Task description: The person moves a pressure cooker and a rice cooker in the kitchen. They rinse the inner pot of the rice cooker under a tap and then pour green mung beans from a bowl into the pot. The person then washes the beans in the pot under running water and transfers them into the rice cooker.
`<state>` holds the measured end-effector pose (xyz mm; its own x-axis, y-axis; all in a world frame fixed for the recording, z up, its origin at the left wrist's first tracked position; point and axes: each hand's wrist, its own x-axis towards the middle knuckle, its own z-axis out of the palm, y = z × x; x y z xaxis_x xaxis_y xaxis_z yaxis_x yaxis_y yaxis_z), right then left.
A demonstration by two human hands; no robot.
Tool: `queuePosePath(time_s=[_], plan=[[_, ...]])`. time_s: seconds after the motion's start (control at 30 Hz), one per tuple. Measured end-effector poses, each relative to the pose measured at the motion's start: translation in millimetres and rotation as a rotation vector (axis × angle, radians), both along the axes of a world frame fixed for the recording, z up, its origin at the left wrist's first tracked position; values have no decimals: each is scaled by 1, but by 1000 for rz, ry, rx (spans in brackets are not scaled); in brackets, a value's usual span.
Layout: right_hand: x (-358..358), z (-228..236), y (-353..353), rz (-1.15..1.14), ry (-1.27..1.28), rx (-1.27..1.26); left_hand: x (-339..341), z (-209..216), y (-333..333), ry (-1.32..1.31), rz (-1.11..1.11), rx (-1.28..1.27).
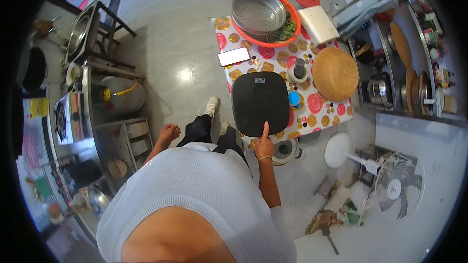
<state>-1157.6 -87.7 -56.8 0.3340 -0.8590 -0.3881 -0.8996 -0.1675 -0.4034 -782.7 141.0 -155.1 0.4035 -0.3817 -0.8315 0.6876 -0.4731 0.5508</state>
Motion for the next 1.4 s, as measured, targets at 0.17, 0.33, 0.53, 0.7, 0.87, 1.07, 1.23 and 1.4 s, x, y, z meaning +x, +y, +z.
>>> queuePosePath(time_s=[0.17, 0.33, 0.53, 0.7, 0.87, 1.07, 1.23, 1.4], plan=[[5, 3, -4, -60, 137, 85, 29, -2, -122, -55, -239, 3], [16, 8, 0, -183, 185, 174, 53, -17, -243, -87, -516, -109], [29, 8, 0, -302, 222, 231, 23, 34, -348, -72, -771, -161], [51, 45, 5, -482, 62, 56, -9, 63, -382, -152, -962, -245], [64, 69, 35, -730, -249, -150, -28, 78, -384, -326, -1064, -298], [80, 54, 65, -997, -697, -320, -39, 97, -388, -263, -1228, -258], [68, -7, 97, -1123, -671, -197, -40, 91, -388, -255, -1211, -233], [50, -54, 109, -1388, -928, 83, -27, 47, -401, -94, -1232, -296]])
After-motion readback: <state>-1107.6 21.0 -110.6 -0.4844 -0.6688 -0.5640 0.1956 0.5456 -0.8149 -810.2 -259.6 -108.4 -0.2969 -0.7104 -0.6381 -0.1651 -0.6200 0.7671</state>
